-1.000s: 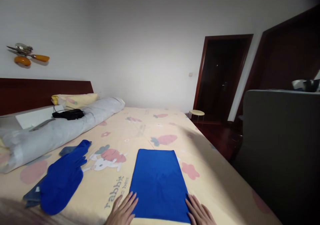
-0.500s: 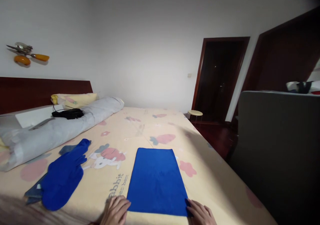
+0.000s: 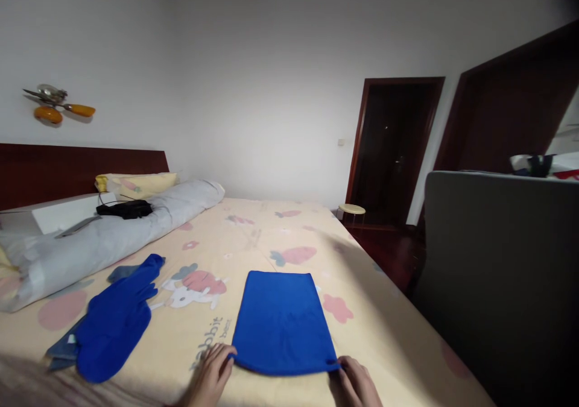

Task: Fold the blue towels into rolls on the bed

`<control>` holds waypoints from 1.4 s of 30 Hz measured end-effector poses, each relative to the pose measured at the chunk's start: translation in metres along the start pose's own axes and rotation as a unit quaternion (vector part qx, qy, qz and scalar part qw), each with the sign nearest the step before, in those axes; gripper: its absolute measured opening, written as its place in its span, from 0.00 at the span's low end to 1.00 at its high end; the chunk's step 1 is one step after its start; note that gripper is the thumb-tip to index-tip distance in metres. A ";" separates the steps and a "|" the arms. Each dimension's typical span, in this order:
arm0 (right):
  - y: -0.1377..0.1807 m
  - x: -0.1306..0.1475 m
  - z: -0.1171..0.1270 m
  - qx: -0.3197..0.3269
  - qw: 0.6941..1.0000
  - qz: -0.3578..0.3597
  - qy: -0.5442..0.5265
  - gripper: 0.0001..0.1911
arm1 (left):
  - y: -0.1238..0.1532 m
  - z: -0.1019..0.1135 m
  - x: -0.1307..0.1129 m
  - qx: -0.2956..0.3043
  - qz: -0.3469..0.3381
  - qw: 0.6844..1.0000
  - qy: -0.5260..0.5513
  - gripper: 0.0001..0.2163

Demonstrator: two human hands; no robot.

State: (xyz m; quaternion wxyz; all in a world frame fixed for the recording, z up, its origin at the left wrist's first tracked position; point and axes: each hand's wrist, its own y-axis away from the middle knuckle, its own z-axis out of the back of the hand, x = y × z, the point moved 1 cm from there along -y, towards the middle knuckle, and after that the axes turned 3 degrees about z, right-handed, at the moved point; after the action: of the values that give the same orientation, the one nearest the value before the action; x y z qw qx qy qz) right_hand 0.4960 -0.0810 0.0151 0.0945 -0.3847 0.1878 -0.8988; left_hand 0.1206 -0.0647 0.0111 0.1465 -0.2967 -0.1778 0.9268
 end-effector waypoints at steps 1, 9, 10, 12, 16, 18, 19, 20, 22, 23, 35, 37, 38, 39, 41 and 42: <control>-0.003 0.000 -0.001 -0.002 1.000 -0.007 -0.005 0.18 | -0.001 -0.002 0.002 -0.009 0.005 1.000 0.006 0.11; -0.036 -0.009 -0.013 -0.011 0.997 -0.023 0.069 0.14 | -0.025 -0.021 0.018 -0.052 0.043 0.996 -0.052 0.12; -0.038 -0.011 -0.015 -0.012 0.995 -0.022 0.095 0.13 | -0.028 -0.023 0.018 -0.045 0.047 0.995 -0.073 0.13; -0.040 -0.019 -0.020 -0.009 0.987 -0.001 0.158 0.10 | -0.033 -0.028 0.016 -0.026 0.057 0.990 -0.125 0.14; -0.038 -0.039 -0.029 -0.008 0.964 0.050 0.262 0.07 | -0.031 -0.031 0.008 -0.013 0.068 0.970 -0.234 0.17; -0.037 -0.042 -0.030 -0.025 0.959 0.048 0.279 0.08 | -0.028 -0.029 0.004 -0.020 0.078 0.960 -0.268 0.19; -0.036 -0.041 -0.030 -0.037 0.957 0.047 0.285 0.09 | -0.028 -0.028 0.002 -0.023 0.082 0.958 -0.275 0.20; -0.036 -0.038 -0.030 -0.049 0.954 0.050 0.290 0.09 | -0.029 -0.027 0.000 -0.024 0.084 0.957 -0.276 0.21; -0.037 -0.028 -0.033 -0.065 0.950 0.077 0.296 0.11 | -0.031 -0.028 -0.005 -0.016 0.068 0.962 -0.264 0.24; -0.037 -0.022 -0.035 -0.063 0.948 0.103 0.296 0.13 | -0.033 -0.029 -0.009 -0.008 0.052 0.966 -0.254 0.25; -0.038 0.027 -0.078 -0.011 0.958 0.164 0.233 0.18 | -0.033 -0.091 -0.050 0.068 -0.062 0.980 -0.176 0.29; -0.034 0.031 -0.091 0.040 0.952 0.247 0.176 0.24 | -0.032 -0.099 -0.055 0.114 -0.103 0.975 -0.159 0.33; -0.032 0.030 -0.096 0.064 0.946 0.273 0.161 0.26 | -0.031 -0.101 -0.056 0.136 -0.114 0.972 -0.157 0.33; -0.030 0.027 -0.099 0.081 0.942 0.285 0.156 0.29 | -0.031 -0.100 -0.055 0.153 -0.120 0.968 -0.156 0.33; -0.027 0.015 -0.097 0.090 0.941 0.282 0.162 0.31 | -0.028 -0.093 -0.048 0.169 -0.125 0.965 -0.158 0.32; -0.025 0.007 -0.092 0.086 0.944 0.269 0.167 0.31 | -0.027 -0.087 -0.043 0.168 -0.124 0.965 -0.160 0.31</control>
State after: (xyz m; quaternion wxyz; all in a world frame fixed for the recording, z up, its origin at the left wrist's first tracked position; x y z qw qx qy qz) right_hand 0.4232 -0.0361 -0.0285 0.3331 -0.1540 0.2191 -0.9041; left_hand 0.2109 -0.0357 -0.0227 0.2779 -0.0916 -0.0759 0.9532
